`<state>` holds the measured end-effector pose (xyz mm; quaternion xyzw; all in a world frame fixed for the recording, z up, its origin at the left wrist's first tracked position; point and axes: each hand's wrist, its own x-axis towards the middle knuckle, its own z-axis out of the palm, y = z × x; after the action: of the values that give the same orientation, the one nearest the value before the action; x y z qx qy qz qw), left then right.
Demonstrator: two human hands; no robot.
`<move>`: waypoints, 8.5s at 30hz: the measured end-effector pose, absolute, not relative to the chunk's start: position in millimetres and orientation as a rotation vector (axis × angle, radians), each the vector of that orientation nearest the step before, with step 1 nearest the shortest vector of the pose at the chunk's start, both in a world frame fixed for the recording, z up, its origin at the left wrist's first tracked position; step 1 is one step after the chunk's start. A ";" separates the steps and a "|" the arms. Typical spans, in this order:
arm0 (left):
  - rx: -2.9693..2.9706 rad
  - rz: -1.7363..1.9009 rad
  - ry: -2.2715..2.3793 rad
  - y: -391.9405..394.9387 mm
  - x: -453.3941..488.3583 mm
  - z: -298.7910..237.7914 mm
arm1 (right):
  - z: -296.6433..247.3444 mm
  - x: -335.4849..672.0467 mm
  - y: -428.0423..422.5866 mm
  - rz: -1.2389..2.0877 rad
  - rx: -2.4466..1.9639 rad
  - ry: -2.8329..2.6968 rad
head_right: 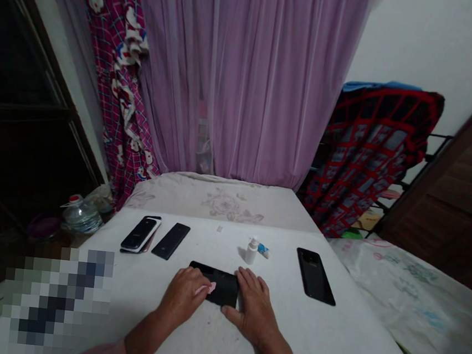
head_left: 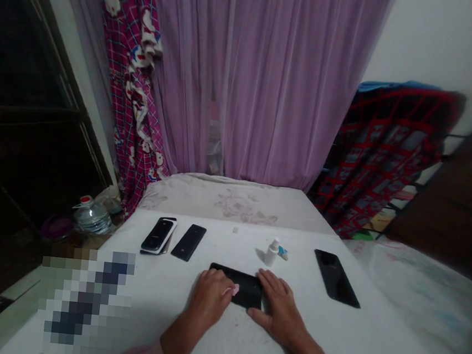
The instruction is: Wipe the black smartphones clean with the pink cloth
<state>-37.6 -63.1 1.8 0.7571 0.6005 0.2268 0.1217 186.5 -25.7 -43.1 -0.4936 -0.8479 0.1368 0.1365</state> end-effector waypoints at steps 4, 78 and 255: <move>2.216 0.807 1.755 -63.1 -37.8 -9.6 | -49.5 191.1 -21.2 0.368 -1.340 -2.458; 2.174 0.921 2.193 -47.1 -69.1 -16.4 | -47.4 148.7 -2.3 0.191 -1.256 -2.367; 2.202 0.879 1.971 -62.9 -57.1 -8.8 | -47.9 145.2 -8.9 0.262 -1.106 -2.438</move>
<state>-57.1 -62.9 -8.8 0.7138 0.6390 0.2849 0.0293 145.2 -8.9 -47.9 -0.4006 -0.8834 0.0949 0.2238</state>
